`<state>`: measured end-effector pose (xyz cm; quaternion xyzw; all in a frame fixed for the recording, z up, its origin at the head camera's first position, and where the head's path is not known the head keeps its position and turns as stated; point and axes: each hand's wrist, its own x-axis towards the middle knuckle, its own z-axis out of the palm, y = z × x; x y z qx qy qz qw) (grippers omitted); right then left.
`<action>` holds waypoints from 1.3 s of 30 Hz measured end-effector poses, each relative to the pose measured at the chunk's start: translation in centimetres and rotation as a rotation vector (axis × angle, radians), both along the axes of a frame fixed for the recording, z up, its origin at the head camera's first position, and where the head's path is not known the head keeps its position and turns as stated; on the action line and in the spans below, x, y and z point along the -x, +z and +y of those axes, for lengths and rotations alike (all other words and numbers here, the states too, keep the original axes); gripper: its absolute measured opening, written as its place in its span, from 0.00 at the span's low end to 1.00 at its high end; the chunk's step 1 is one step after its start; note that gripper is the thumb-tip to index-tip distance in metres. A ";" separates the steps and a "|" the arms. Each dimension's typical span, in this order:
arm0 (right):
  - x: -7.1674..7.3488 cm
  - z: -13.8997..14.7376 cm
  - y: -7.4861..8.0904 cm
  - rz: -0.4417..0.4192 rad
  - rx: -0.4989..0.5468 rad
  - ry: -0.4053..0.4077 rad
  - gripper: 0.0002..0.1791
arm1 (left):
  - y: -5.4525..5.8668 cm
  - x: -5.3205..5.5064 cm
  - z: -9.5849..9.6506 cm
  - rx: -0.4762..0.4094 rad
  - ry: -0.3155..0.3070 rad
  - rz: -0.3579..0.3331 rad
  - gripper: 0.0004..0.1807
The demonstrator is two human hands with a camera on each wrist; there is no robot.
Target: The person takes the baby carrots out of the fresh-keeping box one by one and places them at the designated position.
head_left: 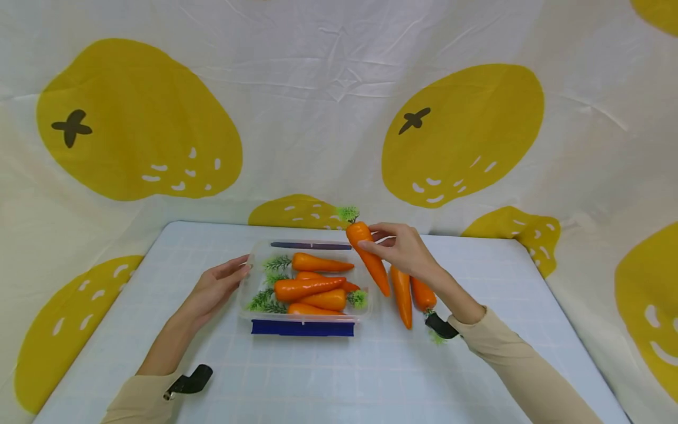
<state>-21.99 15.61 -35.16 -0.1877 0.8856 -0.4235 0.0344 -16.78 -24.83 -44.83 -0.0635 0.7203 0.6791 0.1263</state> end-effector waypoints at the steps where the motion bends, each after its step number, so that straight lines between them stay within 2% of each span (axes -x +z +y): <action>1: 0.0 0.4 -0.1 -0.006 -0.002 -0.011 0.28 | 0.0 0.0 0.0 0.003 -0.001 0.000 0.40; 9: -0.3 3.3 -1.2 -0.041 -0.004 -0.090 0.30 | -0.1 0.1 -0.3 0.011 -0.002 -0.006 0.40; 19: -0.7 6.9 -3.6 -0.097 0.004 -0.189 0.34 | -0.1 0.0 -0.4 -0.001 0.013 -0.017 0.40; 30: -1.7 10.7 -5.5 -0.201 0.110 -0.276 0.40 | -0.1 -0.1 -0.2 -0.011 0.011 -0.018 0.40; 39: -2.4 14.0 -7.0 -0.238 0.073 -0.356 0.42 | -0.1 0.0 0.0 -0.019 0.008 -0.021 0.40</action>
